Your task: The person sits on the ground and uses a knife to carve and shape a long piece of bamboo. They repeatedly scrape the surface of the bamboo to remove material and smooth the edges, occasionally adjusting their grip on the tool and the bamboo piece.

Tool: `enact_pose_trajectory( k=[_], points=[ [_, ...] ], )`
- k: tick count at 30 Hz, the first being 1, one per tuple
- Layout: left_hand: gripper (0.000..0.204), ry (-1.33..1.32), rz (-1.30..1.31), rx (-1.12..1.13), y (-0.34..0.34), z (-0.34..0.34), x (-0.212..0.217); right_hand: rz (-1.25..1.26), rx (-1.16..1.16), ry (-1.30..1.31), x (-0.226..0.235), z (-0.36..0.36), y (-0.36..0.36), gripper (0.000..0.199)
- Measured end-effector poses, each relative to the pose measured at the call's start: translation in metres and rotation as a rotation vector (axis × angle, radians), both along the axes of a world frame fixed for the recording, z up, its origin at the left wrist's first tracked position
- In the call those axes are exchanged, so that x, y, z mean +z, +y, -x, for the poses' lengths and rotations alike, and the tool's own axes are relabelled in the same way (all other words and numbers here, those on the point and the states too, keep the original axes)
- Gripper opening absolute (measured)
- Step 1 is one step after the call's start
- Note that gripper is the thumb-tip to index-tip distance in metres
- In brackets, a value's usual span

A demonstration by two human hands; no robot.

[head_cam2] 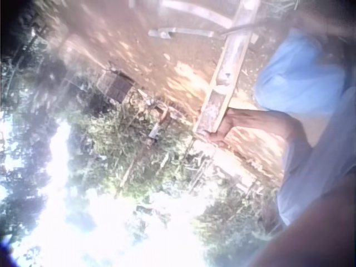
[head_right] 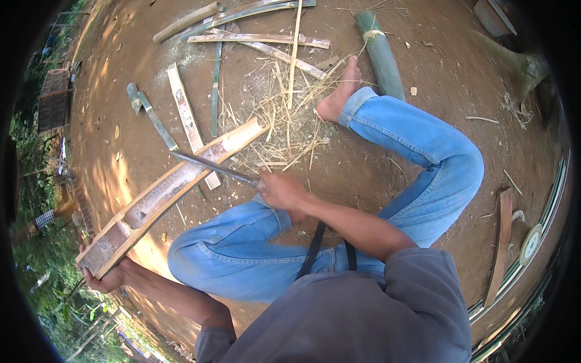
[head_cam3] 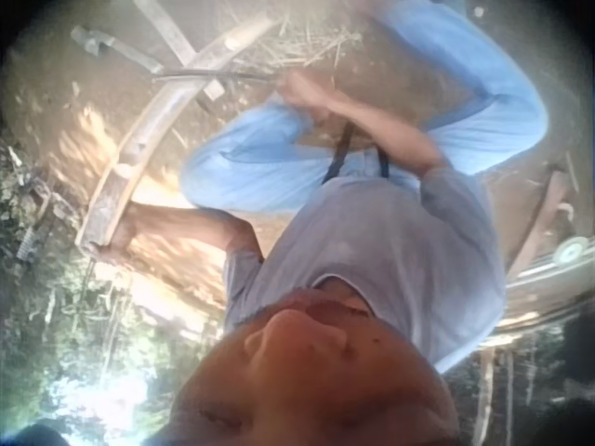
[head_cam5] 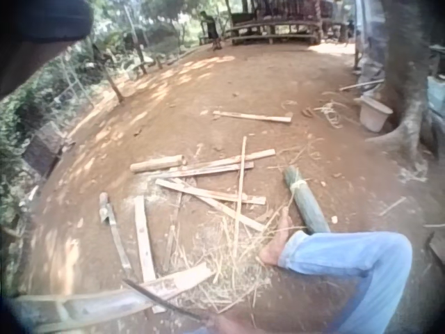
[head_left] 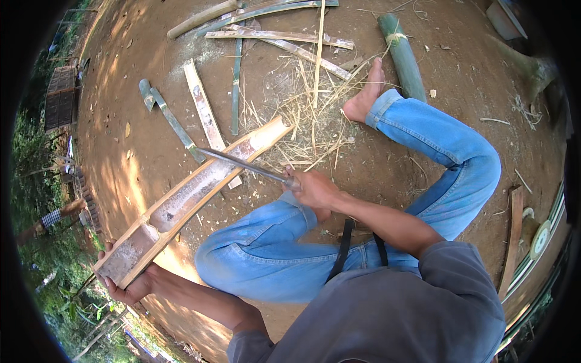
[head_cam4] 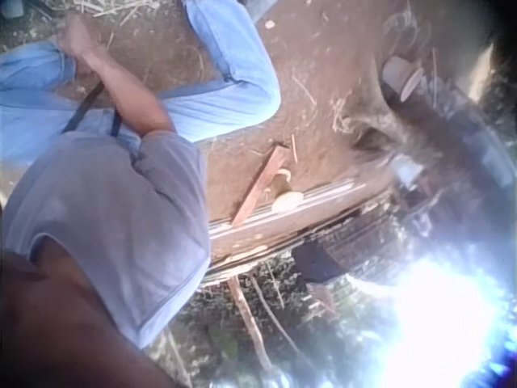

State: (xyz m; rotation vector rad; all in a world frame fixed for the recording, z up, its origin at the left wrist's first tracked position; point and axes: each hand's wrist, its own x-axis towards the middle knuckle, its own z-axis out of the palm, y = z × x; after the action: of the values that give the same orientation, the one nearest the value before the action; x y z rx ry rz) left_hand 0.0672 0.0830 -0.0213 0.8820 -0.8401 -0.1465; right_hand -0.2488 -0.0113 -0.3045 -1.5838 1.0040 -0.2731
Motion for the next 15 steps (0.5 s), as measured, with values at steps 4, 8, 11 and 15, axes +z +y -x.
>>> enact_pose_trajectory(
  k=[4,8,11,15],
  points=[
    [0.04,0.0,-0.011,0.159,-0.012,0.006,0.005,-0.146,-0.151,0.161,-0.036,0.005,-0.019,0.024],
    [0.042,-0.043,-0.032,0.004,-0.011,-0.003,0.007,-0.024,-0.115,0.175,-0.056,0.025,-0.019,0.021],
    [0.042,-0.035,-0.045,0.106,-0.015,0.002,0.007,0.003,-0.069,0.147,-0.055,0.026,-0.009,0.02],
    [0.043,-0.045,-0.064,0.121,-0.019,-0.013,0.005,-0.236,-0.184,0.309,-0.087,0.039,-0.034,0.028]
  ],
)
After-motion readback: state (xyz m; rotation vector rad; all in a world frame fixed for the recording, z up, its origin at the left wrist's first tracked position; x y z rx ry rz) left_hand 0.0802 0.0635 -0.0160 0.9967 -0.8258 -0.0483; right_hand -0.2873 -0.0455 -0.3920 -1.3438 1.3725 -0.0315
